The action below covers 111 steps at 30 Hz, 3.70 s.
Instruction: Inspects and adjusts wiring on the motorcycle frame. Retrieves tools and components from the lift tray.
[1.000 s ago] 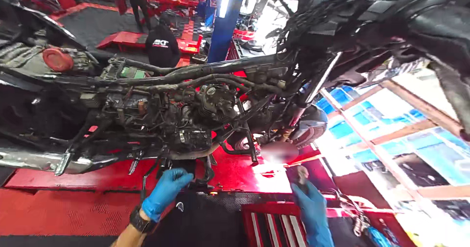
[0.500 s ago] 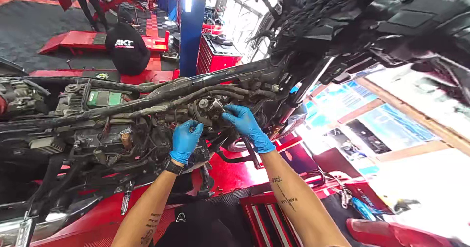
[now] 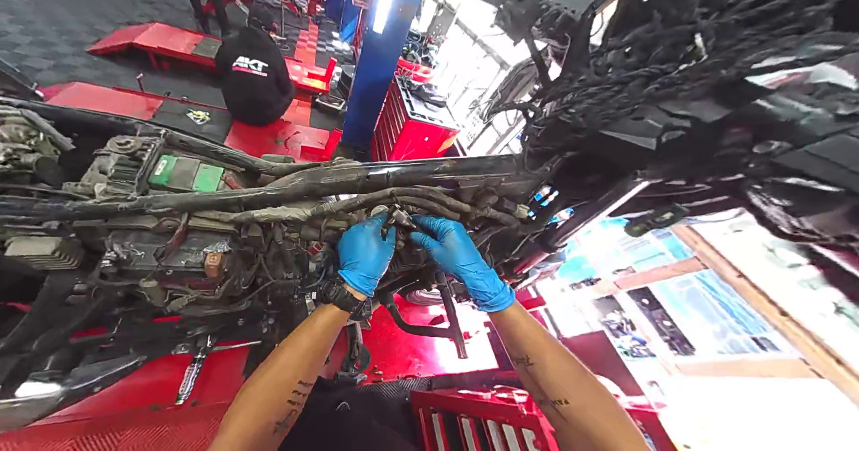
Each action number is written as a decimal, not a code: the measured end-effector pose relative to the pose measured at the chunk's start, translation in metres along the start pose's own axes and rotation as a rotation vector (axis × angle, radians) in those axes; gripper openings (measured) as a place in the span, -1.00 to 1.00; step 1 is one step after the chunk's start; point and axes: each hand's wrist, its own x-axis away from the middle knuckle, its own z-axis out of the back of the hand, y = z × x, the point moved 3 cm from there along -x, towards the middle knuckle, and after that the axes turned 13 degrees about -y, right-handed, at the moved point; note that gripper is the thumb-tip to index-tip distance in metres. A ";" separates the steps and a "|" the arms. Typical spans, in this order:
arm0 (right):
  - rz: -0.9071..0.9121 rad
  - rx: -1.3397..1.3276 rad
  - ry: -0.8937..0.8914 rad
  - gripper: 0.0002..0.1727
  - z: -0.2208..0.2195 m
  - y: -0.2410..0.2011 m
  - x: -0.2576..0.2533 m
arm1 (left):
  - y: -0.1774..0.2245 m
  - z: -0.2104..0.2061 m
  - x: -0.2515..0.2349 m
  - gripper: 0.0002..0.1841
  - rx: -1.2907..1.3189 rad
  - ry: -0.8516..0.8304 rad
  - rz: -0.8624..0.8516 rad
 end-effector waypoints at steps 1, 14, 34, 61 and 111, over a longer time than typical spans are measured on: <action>-0.012 0.011 -0.015 -0.56 0.001 -0.003 0.002 | 0.002 -0.001 -0.001 -0.56 -0.001 0.013 0.015; 0.028 0.015 -0.022 -0.60 0.005 -0.008 -0.002 | -0.002 -0.015 -0.004 -0.66 0.099 0.240 -0.069; -0.216 0.287 -0.064 -0.51 0.015 -0.062 -0.015 | -0.022 -0.025 0.005 -0.66 0.111 0.361 -0.044; -0.443 0.079 0.043 -0.67 0.008 -0.069 -0.018 | -0.021 -0.022 0.002 -0.64 0.169 0.306 -0.020; -0.380 0.089 -0.013 -0.49 0.008 -0.060 -0.012 | -0.024 -0.013 0.003 -0.62 0.321 0.059 -0.068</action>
